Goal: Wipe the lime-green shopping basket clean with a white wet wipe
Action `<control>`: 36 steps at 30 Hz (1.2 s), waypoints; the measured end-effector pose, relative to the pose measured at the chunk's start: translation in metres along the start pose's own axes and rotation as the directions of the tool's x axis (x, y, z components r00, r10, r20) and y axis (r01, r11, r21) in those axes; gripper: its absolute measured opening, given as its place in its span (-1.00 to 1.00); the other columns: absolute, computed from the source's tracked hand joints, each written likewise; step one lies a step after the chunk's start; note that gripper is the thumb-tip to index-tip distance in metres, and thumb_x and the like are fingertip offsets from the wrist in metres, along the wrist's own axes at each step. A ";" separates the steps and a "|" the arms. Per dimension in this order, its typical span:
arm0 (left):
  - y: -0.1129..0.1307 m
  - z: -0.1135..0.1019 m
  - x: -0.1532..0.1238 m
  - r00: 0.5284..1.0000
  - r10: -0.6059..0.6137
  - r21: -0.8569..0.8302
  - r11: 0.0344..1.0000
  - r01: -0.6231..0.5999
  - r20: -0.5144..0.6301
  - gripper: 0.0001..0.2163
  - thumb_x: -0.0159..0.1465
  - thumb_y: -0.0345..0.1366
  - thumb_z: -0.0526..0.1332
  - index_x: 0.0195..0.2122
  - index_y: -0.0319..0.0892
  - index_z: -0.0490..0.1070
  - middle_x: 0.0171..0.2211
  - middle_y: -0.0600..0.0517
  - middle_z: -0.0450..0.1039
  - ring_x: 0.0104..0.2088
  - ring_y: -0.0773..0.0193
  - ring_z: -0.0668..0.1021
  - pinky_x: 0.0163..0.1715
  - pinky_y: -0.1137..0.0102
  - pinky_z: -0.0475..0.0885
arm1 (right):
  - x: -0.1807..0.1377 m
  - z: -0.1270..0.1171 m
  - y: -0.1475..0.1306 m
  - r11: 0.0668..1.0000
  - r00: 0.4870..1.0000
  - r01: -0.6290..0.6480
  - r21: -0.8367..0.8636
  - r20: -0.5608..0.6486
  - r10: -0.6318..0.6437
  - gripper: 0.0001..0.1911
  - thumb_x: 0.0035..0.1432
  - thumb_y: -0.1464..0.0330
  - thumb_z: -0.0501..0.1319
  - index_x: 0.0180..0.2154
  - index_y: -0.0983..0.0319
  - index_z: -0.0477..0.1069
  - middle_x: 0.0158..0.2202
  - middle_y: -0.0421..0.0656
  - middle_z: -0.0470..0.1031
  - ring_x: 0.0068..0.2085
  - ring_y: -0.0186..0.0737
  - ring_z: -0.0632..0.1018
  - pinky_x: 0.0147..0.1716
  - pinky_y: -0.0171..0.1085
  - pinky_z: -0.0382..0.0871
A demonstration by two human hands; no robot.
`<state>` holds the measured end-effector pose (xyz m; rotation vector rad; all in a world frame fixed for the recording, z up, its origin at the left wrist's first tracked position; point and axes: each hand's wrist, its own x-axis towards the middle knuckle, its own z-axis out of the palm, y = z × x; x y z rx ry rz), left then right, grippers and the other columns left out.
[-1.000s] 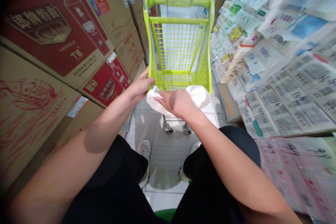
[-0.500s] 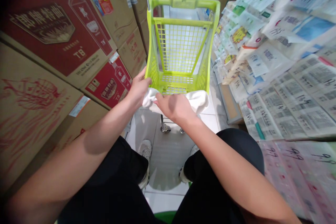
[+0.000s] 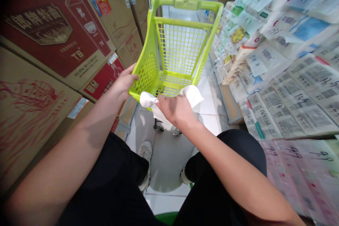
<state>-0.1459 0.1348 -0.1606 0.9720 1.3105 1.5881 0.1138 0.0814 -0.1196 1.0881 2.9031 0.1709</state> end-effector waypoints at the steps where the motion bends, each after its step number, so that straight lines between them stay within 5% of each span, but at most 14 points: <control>1: -0.001 0.006 -0.005 1.000 0.001 -0.001 1.000 -0.001 -0.003 -0.30 -0.09 -0.51 0.16 0.15 -0.08 0.57 0.01 0.03 0.73 0.18 -0.02 0.69 0.14 0.19 0.67 | 0.002 -0.001 -0.004 1.000 1.000 -0.013 -0.008 0.010 0.013 -0.46 0.67 0.10 -0.18 0.09 0.24 0.47 -0.22 0.03 0.72 -0.28 -0.02 0.68 -0.36 -0.17 0.11; 8: -0.010 0.040 -0.041 0.993 0.101 0.071 0.992 -0.106 0.060 -0.32 0.03 -0.55 0.21 0.23 -0.10 0.47 0.14 -0.01 0.67 0.27 -0.04 0.61 0.21 0.21 0.59 | 0.013 -0.003 -0.027 1.000 1.000 -0.022 0.012 0.023 0.022 -0.43 0.66 0.06 -0.18 0.11 0.23 0.49 -0.23 0.08 0.72 -0.22 0.07 0.74 -0.36 -0.19 0.33; 15: -0.002 0.014 -0.027 0.989 -0.006 0.054 0.999 -0.003 0.150 -0.18 -0.08 -0.51 0.22 0.31 -0.09 0.50 0.08 -0.03 0.71 0.12 -0.10 0.70 -0.04 0.22 0.71 | 0.001 -0.010 -0.008 0.997 0.998 0.003 0.078 0.059 -0.007 -0.48 0.67 0.09 -0.14 0.17 0.21 0.48 -0.11 0.03 0.73 -0.20 -0.02 0.71 -0.41 -0.21 0.04; 20: 0.003 0.005 -0.019 0.995 -0.004 0.043 0.999 0.000 0.101 -0.20 -0.10 -0.51 0.20 0.27 -0.09 0.54 0.04 0.02 0.73 0.11 -0.04 0.71 0.03 0.22 0.70 | -0.011 -0.012 0.004 0.998 0.998 0.010 0.065 0.068 -0.014 -0.52 0.67 0.11 -0.12 0.17 0.20 0.46 -0.04 0.03 0.72 -0.18 -0.01 0.68 -0.39 -0.19 0.02; 25: -0.005 0.032 -0.039 0.998 0.052 0.053 0.997 -0.054 0.029 -0.26 -0.04 -0.54 0.17 0.24 -0.08 0.49 0.05 0.04 0.71 0.22 -0.03 0.65 0.19 0.20 0.63 | -0.001 -0.005 -0.010 1.000 0.998 0.020 -0.004 0.060 -0.020 -0.48 0.66 0.10 -0.17 0.11 0.21 0.48 -0.09 0.07 0.73 -0.19 0.05 0.71 -0.38 -0.17 0.22; 29: -0.010 0.047 -0.054 0.992 0.092 0.063 0.993 -0.098 0.083 -0.27 0.00 -0.57 0.18 0.26 -0.07 0.45 0.14 0.02 0.66 0.28 -0.01 0.60 0.25 0.21 0.57 | 0.009 0.002 -0.023 0.997 0.997 0.073 0.016 0.010 -0.073 -0.41 0.66 0.08 -0.22 0.12 0.22 0.49 -0.24 0.07 0.72 -0.23 0.09 0.73 -0.40 -0.16 0.29; 36: 0.002 0.017 -0.032 0.982 0.030 0.073 0.996 -0.044 0.185 -0.18 -0.08 -0.50 0.20 0.32 -0.11 0.51 0.12 -0.03 0.69 0.13 -0.05 0.69 0.00 0.27 0.67 | 0.007 -0.002 -0.012 0.998 1.000 0.024 0.064 0.016 -0.025 -0.45 0.66 0.07 -0.18 0.15 0.16 0.49 -0.16 0.00 0.73 -0.23 0.02 0.72 -0.43 -0.21 0.11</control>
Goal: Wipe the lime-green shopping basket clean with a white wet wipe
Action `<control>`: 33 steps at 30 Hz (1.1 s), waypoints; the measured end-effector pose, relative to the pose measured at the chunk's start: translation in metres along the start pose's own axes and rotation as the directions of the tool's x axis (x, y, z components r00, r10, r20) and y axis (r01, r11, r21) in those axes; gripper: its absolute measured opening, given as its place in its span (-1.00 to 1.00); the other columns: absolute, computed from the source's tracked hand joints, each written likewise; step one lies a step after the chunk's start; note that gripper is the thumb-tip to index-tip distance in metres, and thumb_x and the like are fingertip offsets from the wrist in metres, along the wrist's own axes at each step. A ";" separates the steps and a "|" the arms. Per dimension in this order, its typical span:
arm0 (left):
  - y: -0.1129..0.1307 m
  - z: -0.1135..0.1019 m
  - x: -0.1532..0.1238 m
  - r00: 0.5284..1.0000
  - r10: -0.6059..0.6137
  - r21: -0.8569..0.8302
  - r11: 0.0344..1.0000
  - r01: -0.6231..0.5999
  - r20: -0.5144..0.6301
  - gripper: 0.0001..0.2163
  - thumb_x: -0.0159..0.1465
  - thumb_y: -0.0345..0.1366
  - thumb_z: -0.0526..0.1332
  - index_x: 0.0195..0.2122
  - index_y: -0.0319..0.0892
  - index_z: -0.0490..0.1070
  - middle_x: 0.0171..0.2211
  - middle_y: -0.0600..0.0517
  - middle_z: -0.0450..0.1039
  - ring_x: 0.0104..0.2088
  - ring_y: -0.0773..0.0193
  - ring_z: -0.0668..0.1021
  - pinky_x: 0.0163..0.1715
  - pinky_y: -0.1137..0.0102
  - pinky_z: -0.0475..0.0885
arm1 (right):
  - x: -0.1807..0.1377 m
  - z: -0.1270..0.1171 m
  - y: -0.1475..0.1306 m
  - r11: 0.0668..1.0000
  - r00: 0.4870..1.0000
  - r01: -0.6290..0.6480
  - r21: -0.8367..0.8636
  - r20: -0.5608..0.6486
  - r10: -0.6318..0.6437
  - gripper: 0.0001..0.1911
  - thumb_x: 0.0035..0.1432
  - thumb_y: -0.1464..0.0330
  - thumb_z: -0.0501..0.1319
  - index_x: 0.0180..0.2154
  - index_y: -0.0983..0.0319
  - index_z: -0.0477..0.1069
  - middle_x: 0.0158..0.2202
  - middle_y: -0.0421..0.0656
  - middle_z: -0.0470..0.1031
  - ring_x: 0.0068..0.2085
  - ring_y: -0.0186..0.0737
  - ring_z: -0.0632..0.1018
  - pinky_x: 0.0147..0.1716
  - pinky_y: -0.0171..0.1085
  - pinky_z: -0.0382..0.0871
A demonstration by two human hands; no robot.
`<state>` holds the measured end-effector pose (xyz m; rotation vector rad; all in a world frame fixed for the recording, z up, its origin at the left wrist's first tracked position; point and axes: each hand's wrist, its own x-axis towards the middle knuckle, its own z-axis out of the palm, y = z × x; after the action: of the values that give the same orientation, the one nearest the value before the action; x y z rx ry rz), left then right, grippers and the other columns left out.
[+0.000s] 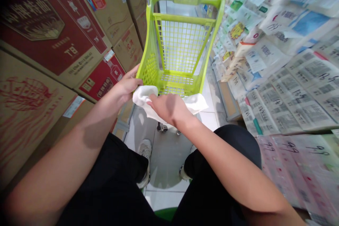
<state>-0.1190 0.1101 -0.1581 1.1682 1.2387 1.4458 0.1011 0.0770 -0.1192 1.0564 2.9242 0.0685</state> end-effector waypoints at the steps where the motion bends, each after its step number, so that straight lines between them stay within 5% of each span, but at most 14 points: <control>1: 0.001 -0.006 0.004 1.000 -0.002 0.002 1.000 0.002 0.004 -0.16 -0.09 -0.49 0.20 0.32 -0.10 0.52 0.13 -0.03 0.69 0.12 -0.04 0.70 -0.01 0.27 0.68 | -0.003 -0.001 0.004 1.000 1.000 -0.002 -0.006 0.008 0.002 -0.46 0.66 0.07 -0.18 0.14 0.17 0.49 -0.14 0.00 0.73 -0.23 0.01 0.72 -0.43 -0.21 0.08; 6: -0.006 -0.022 0.023 0.995 -0.007 0.006 1.000 0.008 -0.102 -0.28 -0.08 -0.45 0.23 0.20 -0.06 0.60 0.02 0.02 0.73 0.16 -0.08 0.68 0.06 0.20 0.69 | -0.012 -0.005 0.014 0.999 1.000 0.006 -0.046 0.030 -0.005 -0.44 0.67 0.08 -0.18 0.14 0.24 0.46 -0.08 0.06 0.72 -0.19 -0.01 0.70 -0.39 -0.20 0.08; 10: -0.017 -0.003 0.017 0.983 0.010 -0.018 1.000 -0.014 -0.185 -0.32 0.01 -0.45 0.25 0.23 -0.02 0.52 0.09 0.02 0.70 0.25 -0.08 0.63 0.15 0.16 0.66 | -0.008 -0.006 0.003 0.995 0.997 -0.048 -0.086 0.064 0.054 -0.45 0.67 0.11 -0.18 0.08 0.25 0.49 -0.16 0.10 0.72 -0.21 0.03 0.73 -0.40 -0.21 0.18; 14: -0.020 0.028 0.002 0.990 0.043 -0.058 0.997 -0.051 -0.133 -0.22 0.04 -0.50 0.25 0.36 0.00 0.42 0.28 0.03 0.59 0.35 -0.04 0.56 0.27 0.20 0.58 | -0.001 -0.002 -0.005 0.996 0.999 -0.039 -0.080 0.033 0.041 -0.44 0.66 0.07 -0.19 0.10 0.21 0.48 -0.24 0.06 0.72 -0.25 0.02 0.74 -0.42 -0.21 0.21; 18: -0.014 0.036 0.004 0.999 -0.008 -0.086 0.996 0.004 -0.054 -0.04 -0.07 -0.58 0.21 0.46 -0.04 0.36 0.30 0.02 0.59 0.29 -0.04 0.61 0.16 0.28 0.64 | -0.001 0.001 -0.001 0.996 0.999 -0.043 -0.074 0.004 0.043 -0.44 0.66 0.06 -0.21 0.19 0.18 0.44 -0.25 0.01 0.71 -0.28 0.01 0.72 -0.46 -0.20 0.10; 26: -0.005 -0.018 0.040 0.984 -0.068 -0.047 0.996 0.076 0.166 -0.09 -0.12 -0.53 0.20 0.36 0.03 0.52 0.34 -0.01 0.56 -0.01 0.02 0.73 -0.12 0.25 0.72 | -0.021 -0.003 0.020 1.000 1.000 -0.018 0.019 0.000 0.018 -0.42 0.64 0.06 -0.17 0.12 0.25 0.51 -0.22 0.01 0.69 -0.30 -0.05 0.60 -0.35 -0.18 0.05; 30: -0.009 -0.044 0.053 0.999 0.050 0.153 0.987 -0.047 -0.017 -0.25 -0.04 -0.51 0.32 0.27 -0.09 0.59 0.22 -0.05 0.64 0.10 -0.07 0.67 0.05 0.14 0.65 | -0.028 -0.004 0.031 0.988 0.983 0.127 0.092 -0.144 -0.113 -0.46 0.64 0.08 -0.07 0.13 0.27 0.56 -0.08 0.04 0.70 -0.03 0.01 0.64 0.14 -0.06 0.28; 33: 0.001 -0.058 0.047 0.922 0.350 0.466 0.851 -0.241 -0.163 -0.51 0.16 -0.34 0.47 0.16 -0.09 0.61 0.23 0.01 0.59 0.34 -0.10 0.47 0.34 0.05 0.47 | -0.030 -0.002 0.049 0.979 0.963 0.110 0.172 -0.261 -0.062 -0.49 0.61 0.07 0.00 0.05 0.25 0.62 0.05 0.04 0.70 0.22 0.08 0.57 0.49 0.14 -0.02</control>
<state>-0.1845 0.1461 -0.1552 1.5790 1.6739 1.6222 0.1549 0.0956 -0.1144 1.0079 3.2600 -0.0791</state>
